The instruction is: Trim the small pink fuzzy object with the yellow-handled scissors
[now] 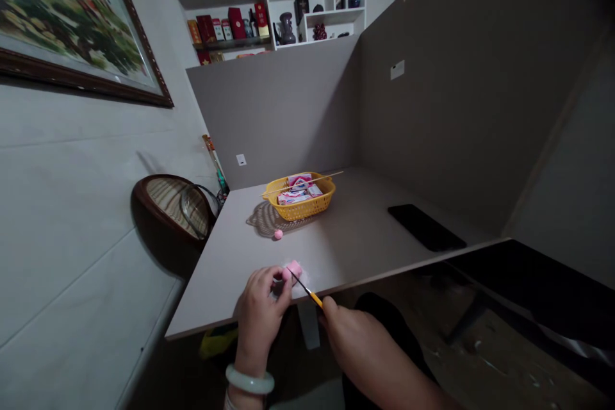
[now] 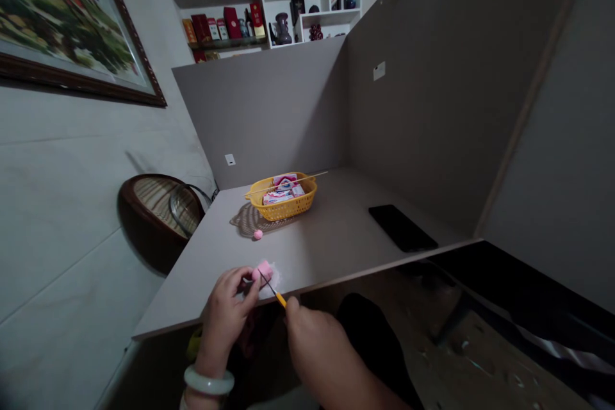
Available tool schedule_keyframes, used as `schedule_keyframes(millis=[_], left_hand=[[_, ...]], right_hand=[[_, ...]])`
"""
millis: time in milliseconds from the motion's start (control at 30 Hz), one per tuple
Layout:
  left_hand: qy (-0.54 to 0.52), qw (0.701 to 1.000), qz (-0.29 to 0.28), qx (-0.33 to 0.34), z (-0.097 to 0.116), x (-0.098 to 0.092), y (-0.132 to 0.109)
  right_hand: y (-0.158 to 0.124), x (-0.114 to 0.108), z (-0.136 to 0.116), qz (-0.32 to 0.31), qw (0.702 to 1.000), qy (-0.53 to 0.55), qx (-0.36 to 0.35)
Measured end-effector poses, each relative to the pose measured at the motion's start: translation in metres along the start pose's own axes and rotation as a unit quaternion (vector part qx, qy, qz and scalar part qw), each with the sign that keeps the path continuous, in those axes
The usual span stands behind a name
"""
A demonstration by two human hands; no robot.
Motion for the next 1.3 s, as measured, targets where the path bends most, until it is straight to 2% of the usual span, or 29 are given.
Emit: schedule_keyframes(millis=[167, 333, 400, 600, 800, 1033, 1200, 1300], left_hand=[[0.004, 1.000, 0.020, 0.000, -0.002, 0.000, 0.000], [-0.005, 1.000, 0.000, -0.002, -0.001, -0.001, 0.000], [-0.001, 1.000, -0.002, -0.007, 0.000, -0.001, 0.000], [-0.005, 1.000, 0.011, 0.003, -0.001, -0.001, 0.000], [-0.002, 1.000, 0.003, -0.001, 0.000, -0.002, -0.001], [-0.007, 1.000, 0.015, 0.005, -0.001, -0.001, 0.000], [-0.007, 1.000, -0.010, -0.001, -0.001, 0.000, 0.000], [-0.008, 1.000, -0.011, -0.003, -0.002, 0.001, 0.000]], right_hand=[[0.019, -0.011, -0.004, 0.003, 1.000, -0.013, -0.001], [-0.001, 0.005, 0.003, 0.004, 1.000, 0.004, 0.001], [-0.005, 0.005, 0.003, 0.008, 1.000, 0.001, 0.004], [0.016, -0.011, -0.005, 0.004, 1.000, -0.008, -0.011], [-0.002, 0.003, -0.001, -0.017, 1.000, 0.004, 0.013], [0.017, -0.013, -0.006, 0.004, 1.000, -0.015, -0.005], [0.000, 0.000, 0.002, 0.004, 1.000, 0.007, -0.006], [-0.001, 0.000, 0.002, 0.006, 1.000, -0.004, -0.010]])
Point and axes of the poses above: each hand's wrist, its own y-axis towards the middle knuckle, its own x-axis out of the palm, z = x × y, the point moved 6 cm from there along y, towards the middle knuckle, and after that the axes turned 13 degrees about -x, right-handed, at the moved point
